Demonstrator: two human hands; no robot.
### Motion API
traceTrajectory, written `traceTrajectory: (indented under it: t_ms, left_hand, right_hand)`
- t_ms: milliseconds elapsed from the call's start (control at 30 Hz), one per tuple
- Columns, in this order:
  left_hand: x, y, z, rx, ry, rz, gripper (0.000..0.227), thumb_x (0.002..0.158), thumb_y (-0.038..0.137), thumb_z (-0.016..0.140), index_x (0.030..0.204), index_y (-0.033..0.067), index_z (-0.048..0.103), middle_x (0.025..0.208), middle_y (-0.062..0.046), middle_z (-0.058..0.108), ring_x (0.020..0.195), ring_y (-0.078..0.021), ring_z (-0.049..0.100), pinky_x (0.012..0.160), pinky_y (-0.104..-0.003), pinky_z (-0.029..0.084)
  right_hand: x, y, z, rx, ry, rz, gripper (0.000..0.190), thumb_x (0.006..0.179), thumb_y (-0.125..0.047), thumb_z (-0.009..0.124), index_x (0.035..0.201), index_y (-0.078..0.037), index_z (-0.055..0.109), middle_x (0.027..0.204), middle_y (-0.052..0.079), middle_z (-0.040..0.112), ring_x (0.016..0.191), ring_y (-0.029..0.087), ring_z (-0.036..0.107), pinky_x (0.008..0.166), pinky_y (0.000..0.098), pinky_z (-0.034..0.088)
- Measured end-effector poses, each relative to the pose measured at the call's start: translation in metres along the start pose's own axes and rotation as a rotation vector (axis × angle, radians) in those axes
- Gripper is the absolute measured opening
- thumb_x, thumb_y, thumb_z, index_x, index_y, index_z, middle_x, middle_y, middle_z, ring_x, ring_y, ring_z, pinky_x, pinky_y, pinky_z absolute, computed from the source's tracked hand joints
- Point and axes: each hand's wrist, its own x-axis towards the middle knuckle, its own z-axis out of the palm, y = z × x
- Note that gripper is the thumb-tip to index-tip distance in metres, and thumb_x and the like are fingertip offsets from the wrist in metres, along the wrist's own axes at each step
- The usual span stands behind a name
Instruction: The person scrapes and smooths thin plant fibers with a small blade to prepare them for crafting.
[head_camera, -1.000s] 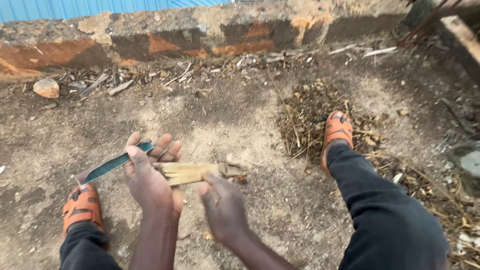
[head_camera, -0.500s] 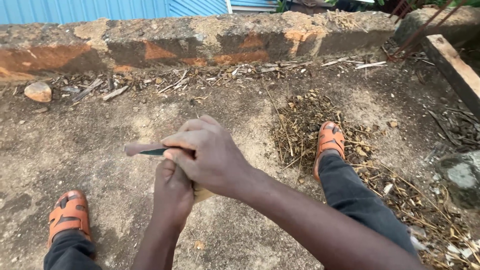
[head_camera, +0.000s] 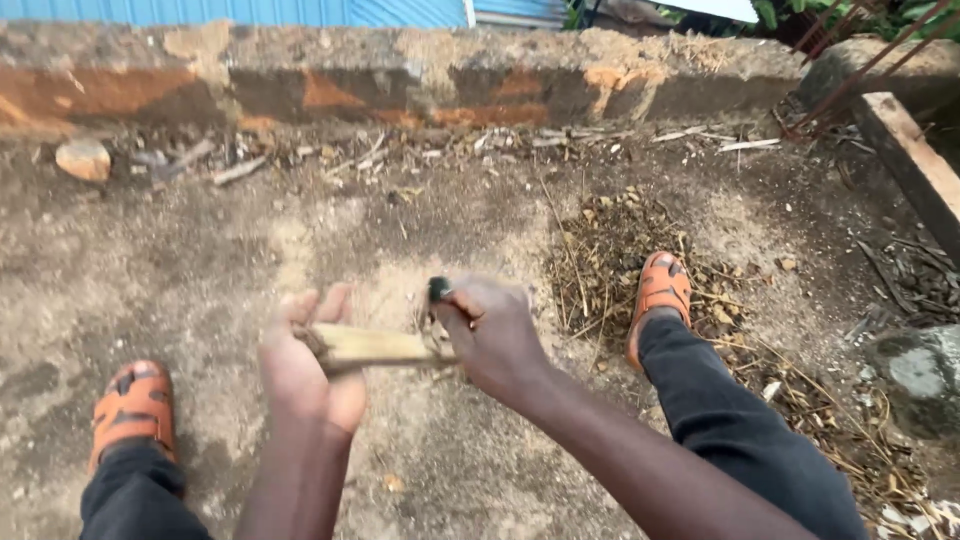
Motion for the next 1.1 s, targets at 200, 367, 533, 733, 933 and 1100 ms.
traceTrajectory:
  t_ms: [200,367,533,733,933,1100]
  left_hand:
    - [-0.014,-0.006,0.011,0.076,-0.179,-0.021,0.063,0.097,0.023,0.048,0.149,-0.0065,0.029,0.148,-0.029,0.048,0.143,-0.033,0.046,0.119,-0.042,0.037]
    - [-0.005,-0.006,0.006,0.043,-0.179,-0.018,0.059,0.097,0.024,0.046,0.146,-0.0068,0.036,0.148,-0.027,0.05,0.14,-0.0336,0.049,0.114,-0.046,0.038]
    - [-0.004,-0.006,0.005,0.044,-0.141,-0.003,0.055,0.098,0.024,0.046,0.143,-0.0067,0.038,0.145,-0.028,0.052,0.138,-0.0343,0.052,0.115,-0.046,0.043]
    - [-0.009,-0.003,0.007,0.081,-0.148,-0.007,0.052,0.099,0.022,0.043,0.142,-0.0071,0.04,0.14,-0.027,0.056,0.136,-0.0347,0.054,0.113,-0.044,0.048]
    - [-0.012,-0.003,0.009,0.083,-0.179,0.019,0.046,0.1,0.022,0.043,0.136,-0.0068,0.045,0.133,-0.027,0.059,0.133,-0.036,0.057,0.111,-0.044,0.049]
    - [-0.011,-0.001,0.009,0.047,-0.131,-0.005,0.046,0.1,0.025,0.043,0.135,-0.0043,0.045,0.133,-0.023,0.059,0.131,-0.0338,0.058,0.108,-0.046,0.049]
  right_hand:
    - [-0.011,0.012,0.045,-0.045,-0.024,0.073,0.009,0.094,-0.012,0.068,0.095,-0.007,0.076,0.084,0.006,0.073,0.065,0.015,0.066,0.054,0.0282,0.056]
    - [-0.015,-0.002,0.043,-0.022,-0.009,-0.039,0.013,0.094,-0.012,0.069,0.103,-0.005,0.076,0.086,0.008,0.073,0.07,0.016,0.067,0.06,0.0305,0.057]
    - [-0.013,-0.012,0.037,-0.031,-0.072,-0.024,0.017,0.098,-0.013,0.068,0.111,-0.005,0.074,0.092,0.01,0.071,0.079,0.018,0.068,0.068,0.0325,0.057]
    - [-0.007,0.019,0.05,0.533,-0.146,0.348,0.023,0.084,-0.009,0.077,0.106,-0.005,0.073,0.095,0.006,0.072,0.079,0.013,0.07,0.071,0.0283,0.062]
    - [-0.011,0.02,0.054,0.741,-0.109,0.424,0.011,0.082,-0.006,0.081,0.09,-0.001,0.077,0.086,0.009,0.075,0.071,0.012,0.068,0.067,0.0257,0.06]
    - [-0.009,0.007,0.049,0.459,-0.106,0.397,0.021,0.082,-0.011,0.083,0.1,-0.005,0.077,0.088,0.004,0.07,0.066,0.009,0.058,0.058,0.0233,0.052]
